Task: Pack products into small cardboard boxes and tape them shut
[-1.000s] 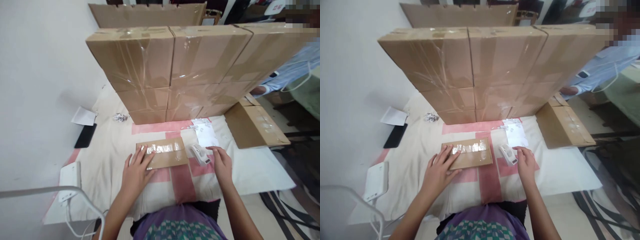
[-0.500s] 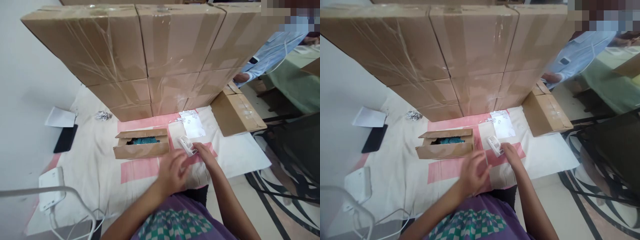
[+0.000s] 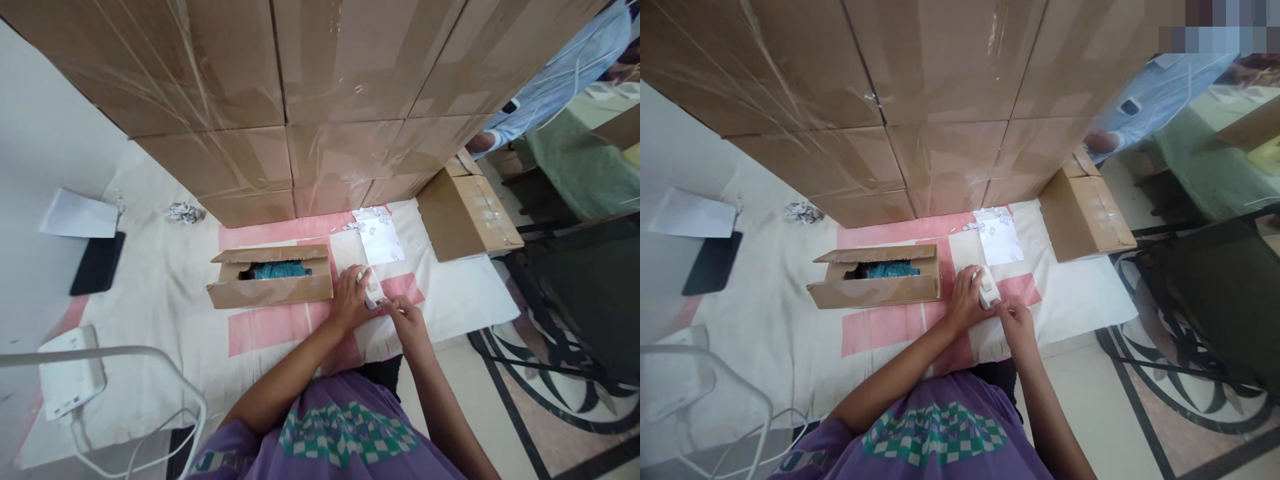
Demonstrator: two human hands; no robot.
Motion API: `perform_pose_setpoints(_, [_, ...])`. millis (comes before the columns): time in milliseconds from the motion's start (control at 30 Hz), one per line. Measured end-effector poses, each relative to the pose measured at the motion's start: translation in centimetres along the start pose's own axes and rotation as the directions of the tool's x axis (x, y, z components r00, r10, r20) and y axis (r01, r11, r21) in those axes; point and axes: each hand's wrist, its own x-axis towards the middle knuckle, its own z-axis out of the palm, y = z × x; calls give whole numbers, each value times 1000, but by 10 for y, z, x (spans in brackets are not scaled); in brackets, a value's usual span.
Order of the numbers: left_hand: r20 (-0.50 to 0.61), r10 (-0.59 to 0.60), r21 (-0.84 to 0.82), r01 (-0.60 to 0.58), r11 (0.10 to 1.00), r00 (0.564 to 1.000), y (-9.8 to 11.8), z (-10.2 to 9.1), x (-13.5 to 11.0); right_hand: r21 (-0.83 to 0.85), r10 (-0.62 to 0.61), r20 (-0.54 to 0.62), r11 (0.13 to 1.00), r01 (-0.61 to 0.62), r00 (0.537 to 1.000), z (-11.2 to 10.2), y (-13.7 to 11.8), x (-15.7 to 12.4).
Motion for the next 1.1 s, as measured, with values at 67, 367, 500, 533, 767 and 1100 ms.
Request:
perform_pose_setpoints(67, [53, -60, -28, 62, 998, 997, 3, -1, -1, -41, 39, 14, 998, -38, 999, -3, 9, -6])
perform_pose_setpoints(367, [123, -117, -12, 119, 993, 985, 3, -4, 4, -118, 16, -8, 993, -16, 1000, -9, 36, -4])
perform_pose_setpoints(500, [129, -58, -107, 72, 992, 990, 1, -18, 0, -45, -101, 8, 994, 102, 995, -11, 22, -21])
perform_pose_setpoints(533, [121, -28, -171, 49, 984, 992, 1, -25, -3, -23, -143, 18, 989, 144, 989, -11, 17, -27])
perform_pose_setpoints(767, [230, -146, -576, 255, 777, 962, 34, -99, -37, -31, -500, 265, 850, 526, 824, -1, -16, -57])
perform_pose_setpoints(1100, [-273, 32, 125, 2, 992, 961, 34, -246, -40, -106, -398, 244, 895, 433, 884, 48, -65, -28])
